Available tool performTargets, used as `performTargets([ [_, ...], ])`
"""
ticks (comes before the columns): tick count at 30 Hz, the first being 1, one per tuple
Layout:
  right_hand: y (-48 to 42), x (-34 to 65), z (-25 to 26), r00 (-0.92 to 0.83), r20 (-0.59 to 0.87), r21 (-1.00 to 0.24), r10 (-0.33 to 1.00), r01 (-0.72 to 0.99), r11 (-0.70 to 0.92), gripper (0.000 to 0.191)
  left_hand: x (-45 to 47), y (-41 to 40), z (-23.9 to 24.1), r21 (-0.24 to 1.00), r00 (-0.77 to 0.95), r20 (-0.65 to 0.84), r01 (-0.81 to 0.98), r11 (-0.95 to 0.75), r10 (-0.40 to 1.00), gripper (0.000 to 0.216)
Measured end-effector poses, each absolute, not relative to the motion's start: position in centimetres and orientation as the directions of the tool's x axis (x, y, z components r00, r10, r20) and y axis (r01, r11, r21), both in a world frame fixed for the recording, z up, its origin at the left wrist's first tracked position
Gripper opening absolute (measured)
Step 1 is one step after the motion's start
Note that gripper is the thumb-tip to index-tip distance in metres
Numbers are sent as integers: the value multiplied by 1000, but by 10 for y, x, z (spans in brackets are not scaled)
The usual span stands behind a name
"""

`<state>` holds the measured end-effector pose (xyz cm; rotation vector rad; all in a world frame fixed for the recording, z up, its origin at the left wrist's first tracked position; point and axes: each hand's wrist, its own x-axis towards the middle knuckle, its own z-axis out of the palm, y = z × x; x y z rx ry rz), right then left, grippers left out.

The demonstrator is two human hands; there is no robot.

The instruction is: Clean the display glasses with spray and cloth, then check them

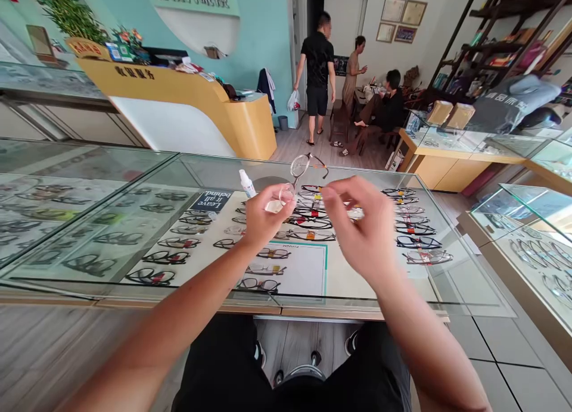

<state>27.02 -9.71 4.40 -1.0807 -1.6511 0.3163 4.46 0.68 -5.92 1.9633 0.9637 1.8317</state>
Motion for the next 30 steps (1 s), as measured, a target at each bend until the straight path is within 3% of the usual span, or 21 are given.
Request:
performTargets([
  [4,-34,239,2,-28,344,-927,939,148,344,41,45,5,-61,610,-25,770,321,-724,638,35],
  [6,-13,230,-17,-26,237,-971,971,-44,235,45,46,4,-61,593,11,776,330,-735,631,35],
  [9,-6,225,-35,-75,188,-952,979,-258,163,43,48,0,-61,580,60,777,321,-749,627,32],
  [17,-12,226,-44,-42,227,-914,973,-353,198,29,51,1,-66,608,176,722,298,-735,669,40],
  [20,-13,229,-43,-2,272,-895,962,-368,252,25,47,3,-65,551,253,737,313,-774,627,48],
  [22,-12,235,-41,36,285,-884,958,-377,277,22,40,8,-62,526,231,745,373,-764,626,40],
  [25,-9,246,-40,86,271,-885,959,-369,283,20,21,25,-59,582,75,649,592,-558,757,24],
  [27,-7,250,-41,96,253,-892,963,-362,271,20,6,39,-59,581,-13,487,751,-313,873,18],
  [30,-4,251,-43,82,237,-905,968,-344,251,22,-13,58,-66,464,-123,159,885,36,980,24],
])
